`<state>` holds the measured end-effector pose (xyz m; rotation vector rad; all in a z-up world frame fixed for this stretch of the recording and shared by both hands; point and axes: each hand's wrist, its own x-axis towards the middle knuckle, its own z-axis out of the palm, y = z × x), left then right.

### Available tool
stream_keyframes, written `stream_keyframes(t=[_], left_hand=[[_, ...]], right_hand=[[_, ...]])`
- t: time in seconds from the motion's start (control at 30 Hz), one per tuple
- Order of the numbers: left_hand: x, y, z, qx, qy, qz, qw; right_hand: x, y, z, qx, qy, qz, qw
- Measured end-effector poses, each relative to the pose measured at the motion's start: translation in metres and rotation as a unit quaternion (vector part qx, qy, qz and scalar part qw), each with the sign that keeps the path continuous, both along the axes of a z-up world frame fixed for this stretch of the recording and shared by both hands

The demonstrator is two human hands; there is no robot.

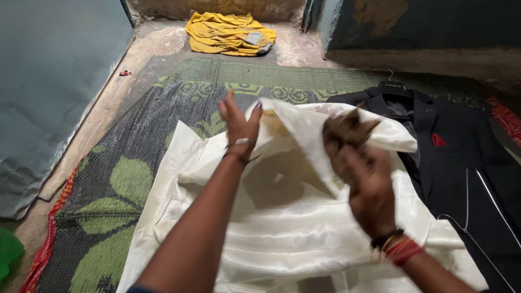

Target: The person wipes a white garment with a cloth on a mat, then picks up the garment, inserts a hanger, and fastens several buttons.

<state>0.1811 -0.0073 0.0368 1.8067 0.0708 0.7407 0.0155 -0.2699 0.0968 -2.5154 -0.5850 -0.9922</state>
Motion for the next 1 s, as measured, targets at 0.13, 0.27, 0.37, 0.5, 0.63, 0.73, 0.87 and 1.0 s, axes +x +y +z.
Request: stream_keyframes(t=[0.13, 0.27, 0.37, 0.5, 0.63, 0.73, 0.87, 1.0], left_hand=[[-0.098, 0.024, -0.014, 0.326, 0.035, -0.048, 0.943], [-0.14, 0.024, -0.043, 0.624, -0.006, -0.187, 0.759], [-0.124, 0.026, -0.051, 0.591, -0.06, -0.148, 0.791], [-0.032, 0.016, -0.024, 0.215, 0.397, -0.144, 0.88], [0.047, 0.045, -0.006, 0.267, 0.158, 0.095, 0.946], [0.06, 0.078, -0.008, 0.419, 0.089, 0.185, 0.884], [0.014, 0.082, -0.029, 0.588, -0.125, 0.026, 0.799], [-0.014, 0.093, -0.036, 0.586, -0.007, -0.095, 0.804]], right_hand=[[-0.021, 0.035, -0.052, -0.094, 0.129, 0.241, 0.957], [-0.004, 0.059, -0.094, -0.156, 0.251, 0.259, 0.92], [0.055, 0.029, -0.126, -0.186, 0.394, 0.098, 0.895], [0.17, -0.048, -0.152, -0.164, 0.042, -0.084, 0.982], [0.213, -0.047, -0.12, -0.146, 0.191, -0.227, 0.944], [0.222, -0.017, -0.096, 0.08, 0.353, -0.076, 0.929], [0.254, -0.02, -0.059, 0.131, 0.429, 0.104, 0.888], [0.31, -0.038, -0.019, 0.125, 0.156, -0.145, 0.969]])
